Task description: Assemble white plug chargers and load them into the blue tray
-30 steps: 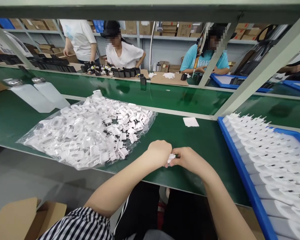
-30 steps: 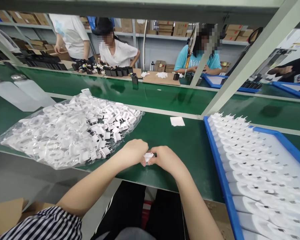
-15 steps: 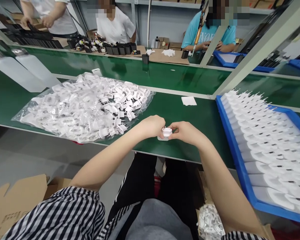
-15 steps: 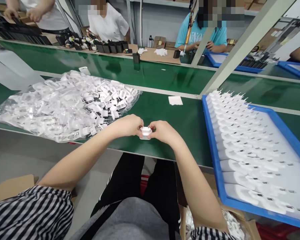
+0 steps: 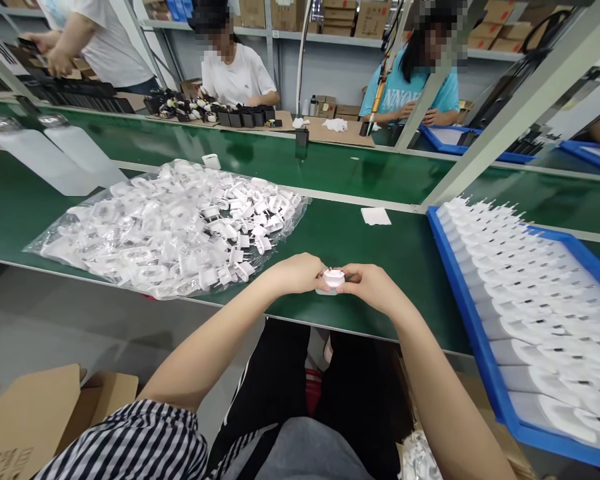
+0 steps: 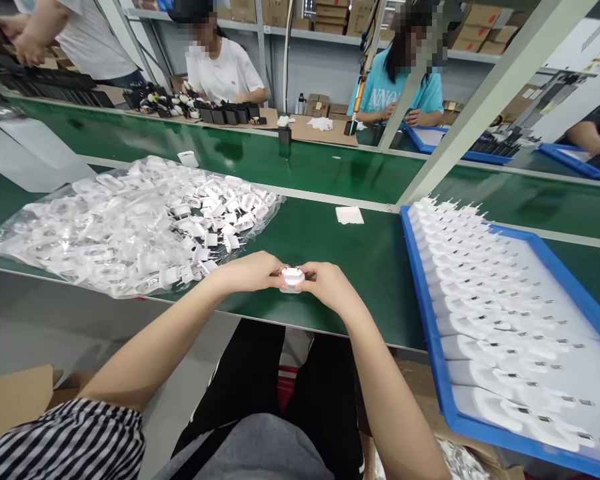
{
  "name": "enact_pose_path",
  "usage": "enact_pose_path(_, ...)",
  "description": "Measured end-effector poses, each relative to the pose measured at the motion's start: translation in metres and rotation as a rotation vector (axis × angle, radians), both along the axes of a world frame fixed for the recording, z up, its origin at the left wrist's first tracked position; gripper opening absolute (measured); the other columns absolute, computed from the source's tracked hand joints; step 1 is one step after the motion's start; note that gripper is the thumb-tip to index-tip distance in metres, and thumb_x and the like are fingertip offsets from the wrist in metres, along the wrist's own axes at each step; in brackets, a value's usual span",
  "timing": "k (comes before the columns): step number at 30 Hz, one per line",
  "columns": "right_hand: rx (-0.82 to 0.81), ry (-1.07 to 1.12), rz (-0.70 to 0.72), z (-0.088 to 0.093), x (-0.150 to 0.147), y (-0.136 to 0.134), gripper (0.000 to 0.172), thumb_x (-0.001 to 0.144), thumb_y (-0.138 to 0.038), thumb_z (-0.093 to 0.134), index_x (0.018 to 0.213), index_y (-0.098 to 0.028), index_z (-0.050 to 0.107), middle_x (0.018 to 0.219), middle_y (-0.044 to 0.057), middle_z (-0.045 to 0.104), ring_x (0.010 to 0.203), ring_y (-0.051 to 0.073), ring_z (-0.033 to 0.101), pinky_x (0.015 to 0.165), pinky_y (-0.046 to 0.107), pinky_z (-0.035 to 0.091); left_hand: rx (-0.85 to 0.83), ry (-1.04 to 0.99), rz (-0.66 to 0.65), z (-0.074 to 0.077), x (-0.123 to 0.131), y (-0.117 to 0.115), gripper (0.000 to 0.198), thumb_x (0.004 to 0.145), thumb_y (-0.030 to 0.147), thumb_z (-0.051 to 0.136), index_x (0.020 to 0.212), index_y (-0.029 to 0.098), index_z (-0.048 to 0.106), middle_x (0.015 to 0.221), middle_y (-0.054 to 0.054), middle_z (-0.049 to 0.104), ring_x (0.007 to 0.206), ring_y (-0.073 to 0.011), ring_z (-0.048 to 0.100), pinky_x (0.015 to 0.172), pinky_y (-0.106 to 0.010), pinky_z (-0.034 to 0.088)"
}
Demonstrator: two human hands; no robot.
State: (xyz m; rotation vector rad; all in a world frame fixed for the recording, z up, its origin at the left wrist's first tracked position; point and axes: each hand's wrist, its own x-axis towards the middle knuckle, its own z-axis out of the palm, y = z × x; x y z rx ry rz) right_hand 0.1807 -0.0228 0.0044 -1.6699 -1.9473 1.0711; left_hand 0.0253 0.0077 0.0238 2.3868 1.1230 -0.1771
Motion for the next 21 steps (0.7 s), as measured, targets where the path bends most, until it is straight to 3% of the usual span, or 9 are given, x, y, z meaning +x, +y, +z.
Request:
enact_pose_path(5,0.032,0.015,0.040,-0.002,0.002,0.006,0.019,0.057,-0.019,0.056,0.076,-0.018,0.060,0.070,-0.001,0.062,0.066,0.013,0.055,0.058,0.019,0.038,0.031,-0.032,-0.003,-0.003,-0.003,0.000,0.022,0.069,0.032,0.042,0.070,0.015,0.056,0.061,-0.001,0.054,0.053,-0.0111,0.047,0.044,-0.018,0.027)
enact_pose_path(10,0.161,-0.349,0.127,0.021,-0.005,0.003,0.016,0.055,-0.023,0.059,0.070,-0.019,0.060,0.069,0.001,0.061,0.065,0.015,0.055,0.049,0.021,0.036,0.137,0.120,0.026,0.010,0.008,-0.002,0.014,0.059,0.025,0.047,0.064,0.016,0.056,0.064,-0.004,0.057,0.059,-0.0159,0.052,0.046,-0.020,0.028)
enact_pose_path(14,0.134,-0.590,0.173,0.034,-0.012,0.006,0.014,0.054,-0.030,0.060,0.064,-0.021,0.056,0.072,0.000,0.061,0.066,0.018,0.055,0.041,0.021,0.033,0.145,0.066,0.033,-0.003,0.011,0.012,0.013,0.055,0.021,0.045,0.063,0.017,0.055,0.063,-0.003,0.058,0.060,-0.0179,0.054,0.047,-0.021,0.029)
enact_pose_path(18,0.057,-0.628,0.240,0.032,-0.013,0.013,0.014,0.058,-0.032,0.057,0.059,-0.020,0.049,0.074,-0.003,0.059,0.065,0.016,0.054,0.038,0.020,0.033,0.101,0.109,0.039,-0.018,0.014,0.031,0.013,0.047,0.015,0.044,0.055,0.020,0.054,0.055,0.001,0.056,0.058,-0.0209,0.054,0.046,-0.023,0.029)
enact_pose_path(21,0.051,-0.608,0.280,0.030,-0.012,0.014,0.018,0.059,-0.033,0.056,0.057,-0.019,0.045,0.070,-0.003,0.058,0.065,0.015,0.054,0.035,0.020,0.032,0.109,0.159,0.036,-0.021,0.018,0.031,0.014,0.044,0.012,0.043,0.051,0.019,0.052,0.052,0.000,0.055,0.053,-0.0215,0.053,0.045,-0.024,0.028)
